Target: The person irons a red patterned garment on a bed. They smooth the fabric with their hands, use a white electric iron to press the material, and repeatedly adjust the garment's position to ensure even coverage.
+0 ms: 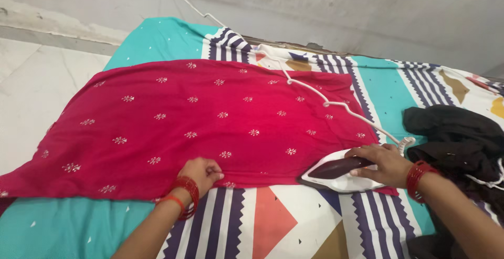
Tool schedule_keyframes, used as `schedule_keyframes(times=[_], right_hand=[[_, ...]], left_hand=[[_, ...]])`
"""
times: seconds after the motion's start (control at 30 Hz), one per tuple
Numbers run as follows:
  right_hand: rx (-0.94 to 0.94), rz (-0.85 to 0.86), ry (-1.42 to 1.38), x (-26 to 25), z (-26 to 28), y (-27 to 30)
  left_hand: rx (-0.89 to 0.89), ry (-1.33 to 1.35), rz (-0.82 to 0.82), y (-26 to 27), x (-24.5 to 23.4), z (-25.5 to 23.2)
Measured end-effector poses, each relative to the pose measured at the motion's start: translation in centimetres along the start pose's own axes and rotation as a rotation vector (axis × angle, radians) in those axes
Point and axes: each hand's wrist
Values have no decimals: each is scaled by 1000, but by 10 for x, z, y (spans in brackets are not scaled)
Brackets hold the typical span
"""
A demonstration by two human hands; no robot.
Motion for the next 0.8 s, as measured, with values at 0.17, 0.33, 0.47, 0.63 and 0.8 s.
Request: schedule_keyframes(times=[0.17, 0.33, 0.47, 0.63, 0.8], right_hand=[[49, -143, 72, 8, 58, 7], [-42, -215, 80, 2, 115, 0], [-51, -269, 111, -4, 148, -10], [-26, -222, 125, -10, 159, -14], [-100, -211, 94, -14, 156, -14]], left_hand=[[3, 32, -109, 11, -6, 5], [456, -339, -359, 42, -2, 12], [579, -286, -380, 60, 0, 19], [576, -418, -383, 66, 0, 31], [859, -445, -477, 94, 8, 49]])
Point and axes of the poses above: each hand's wrist, its own y-axis away from the middle knuckle, its own x-axis out of the palm, z = x × y, and after that the axes turned 8 degrees about -z, right-handed
